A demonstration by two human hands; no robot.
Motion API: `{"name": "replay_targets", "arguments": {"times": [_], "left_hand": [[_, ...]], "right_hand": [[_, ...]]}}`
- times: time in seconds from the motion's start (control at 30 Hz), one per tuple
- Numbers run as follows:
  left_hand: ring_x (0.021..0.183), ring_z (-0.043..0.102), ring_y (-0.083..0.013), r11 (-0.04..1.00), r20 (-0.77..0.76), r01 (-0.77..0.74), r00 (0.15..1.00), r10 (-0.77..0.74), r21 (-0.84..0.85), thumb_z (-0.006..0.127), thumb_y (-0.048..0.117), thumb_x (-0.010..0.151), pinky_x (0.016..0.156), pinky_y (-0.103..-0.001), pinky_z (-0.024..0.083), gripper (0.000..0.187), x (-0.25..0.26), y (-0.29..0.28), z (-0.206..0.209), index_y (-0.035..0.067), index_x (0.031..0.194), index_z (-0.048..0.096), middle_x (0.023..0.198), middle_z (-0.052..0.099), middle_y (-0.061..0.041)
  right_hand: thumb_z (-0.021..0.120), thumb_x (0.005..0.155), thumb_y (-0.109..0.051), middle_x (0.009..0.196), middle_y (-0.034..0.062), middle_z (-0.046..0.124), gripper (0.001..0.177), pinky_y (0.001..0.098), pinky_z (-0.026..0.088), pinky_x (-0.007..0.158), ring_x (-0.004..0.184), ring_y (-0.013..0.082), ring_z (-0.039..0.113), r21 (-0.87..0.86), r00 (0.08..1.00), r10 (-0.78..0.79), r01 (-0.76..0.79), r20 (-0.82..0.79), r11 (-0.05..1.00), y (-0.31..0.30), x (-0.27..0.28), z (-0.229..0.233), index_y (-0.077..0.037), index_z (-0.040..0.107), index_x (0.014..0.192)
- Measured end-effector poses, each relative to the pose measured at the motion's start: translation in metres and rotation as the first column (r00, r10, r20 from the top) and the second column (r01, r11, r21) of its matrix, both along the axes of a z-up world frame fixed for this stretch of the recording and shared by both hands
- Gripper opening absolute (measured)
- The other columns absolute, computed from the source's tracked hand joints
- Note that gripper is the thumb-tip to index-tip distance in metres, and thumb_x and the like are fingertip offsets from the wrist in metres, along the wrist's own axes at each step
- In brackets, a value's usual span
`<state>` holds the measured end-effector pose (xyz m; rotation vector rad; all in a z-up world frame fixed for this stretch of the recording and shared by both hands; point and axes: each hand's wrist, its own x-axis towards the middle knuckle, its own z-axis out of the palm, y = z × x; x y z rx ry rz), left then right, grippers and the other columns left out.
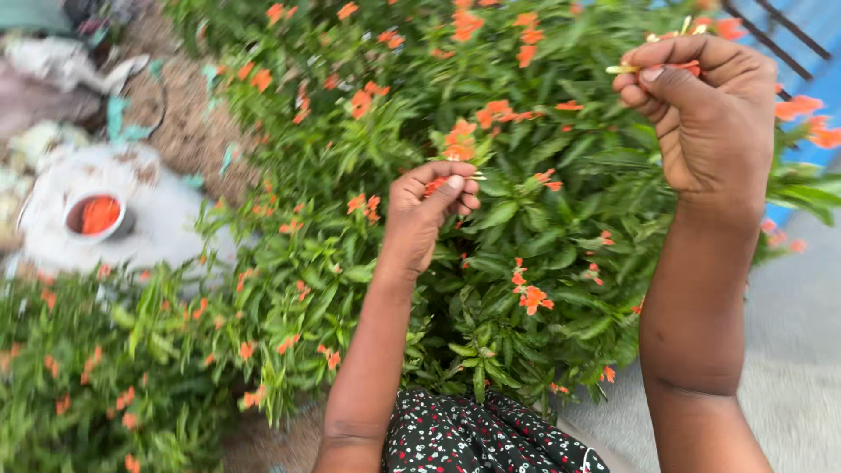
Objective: The person picks small orange flowers from a large green bush by hand and places them into a metal bowl.
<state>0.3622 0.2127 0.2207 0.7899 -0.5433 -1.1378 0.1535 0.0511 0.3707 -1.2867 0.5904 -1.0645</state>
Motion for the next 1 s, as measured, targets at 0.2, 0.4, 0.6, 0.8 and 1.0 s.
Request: {"name": "replay_targets", "arguments": {"times": [0.2, 0.4, 0.6, 0.8, 1.0], "left_hand": [[0.081, 0.070, -0.0157, 0.972, -0.048, -0.234, 0.971, 0.234, 0.014, 0.067, 0.007, 0.100, 0.073, -0.028, 0.057, 0.020, 0.035, 0.034, -0.019, -0.004, 0.116, 0.071, 0.098, 0.074, -0.011], [0.079, 0.069, -0.0154, 0.966, -0.001, -0.248, 0.969, 0.248, 0.074, 0.065, 0.005, 0.099, 0.072, -0.029, 0.056, 0.019, 0.047, 0.027, -0.019, -0.005, 0.114, 0.070, 0.095, 0.073, -0.010], [0.079, 0.067, -0.0163, 0.977, 0.142, -0.207, 0.967, 0.212, -0.050, 0.063, 0.004, 0.101, 0.072, -0.031, 0.056, 0.018, 0.075, -0.041, -0.027, -0.007, 0.115, 0.068, 0.095, 0.070, -0.009], [0.076, 0.073, -0.0151, 0.985, 0.459, -0.169, 0.877, 0.143, 0.017, 0.065, 0.009, 0.096, 0.067, -0.032, 0.062, 0.019, 0.087, -0.171, -0.061, -0.001, 0.111, 0.072, 0.090, 0.074, -0.006], [0.071, 0.074, -0.0168, 0.957, 0.854, -0.288, 0.487, 0.186, -0.044, 0.091, 0.026, 0.072, 0.069, -0.036, 0.058, 0.035, 0.034, -0.297, -0.099, 0.002, 0.094, 0.077, 0.078, 0.075, -0.006]], "right_hand": [[0.059, 0.098, 0.015, 0.098, 0.0146, 0.073, 0.013, 0.0276, 0.066, 0.080, 0.086, 0.0197, 0.076, -0.101, 0.995, 0.056, -0.065, -0.087, 0.993, -0.052, 0.058, -0.039, 0.008, 0.069, 0.102], [0.059, 0.093, 0.017, 0.090, 0.0065, 0.069, 0.018, 0.0232, 0.063, 0.070, 0.075, 0.0125, 0.069, -0.136, 0.989, -0.010, -0.010, -0.147, 0.991, -0.092, 0.105, -0.068, 0.002, 0.068, 0.093], [0.056, 0.092, 0.024, 0.092, 0.0075, 0.067, 0.025, 0.0264, 0.054, 0.063, 0.074, 0.0154, 0.066, -0.204, 0.996, 0.003, -0.021, -0.088, 0.979, -0.178, 0.109, -0.133, 0.001, 0.061, 0.102], [0.058, 0.090, 0.025, 0.088, 0.0063, 0.065, 0.027, 0.0263, 0.053, 0.061, 0.071, 0.0144, 0.064, -0.242, 0.999, -0.053, 0.049, -0.010, 0.969, -0.239, 0.073, -0.180, 0.001, 0.060, 0.101], [0.057, 0.093, 0.024, 0.095, 0.0079, 0.071, 0.023, 0.0256, 0.057, 0.067, 0.077, 0.0156, 0.068, -0.240, 0.988, -0.106, 0.076, -0.115, 0.968, -0.236, 0.046, -0.187, 0.005, 0.066, 0.102]]}}
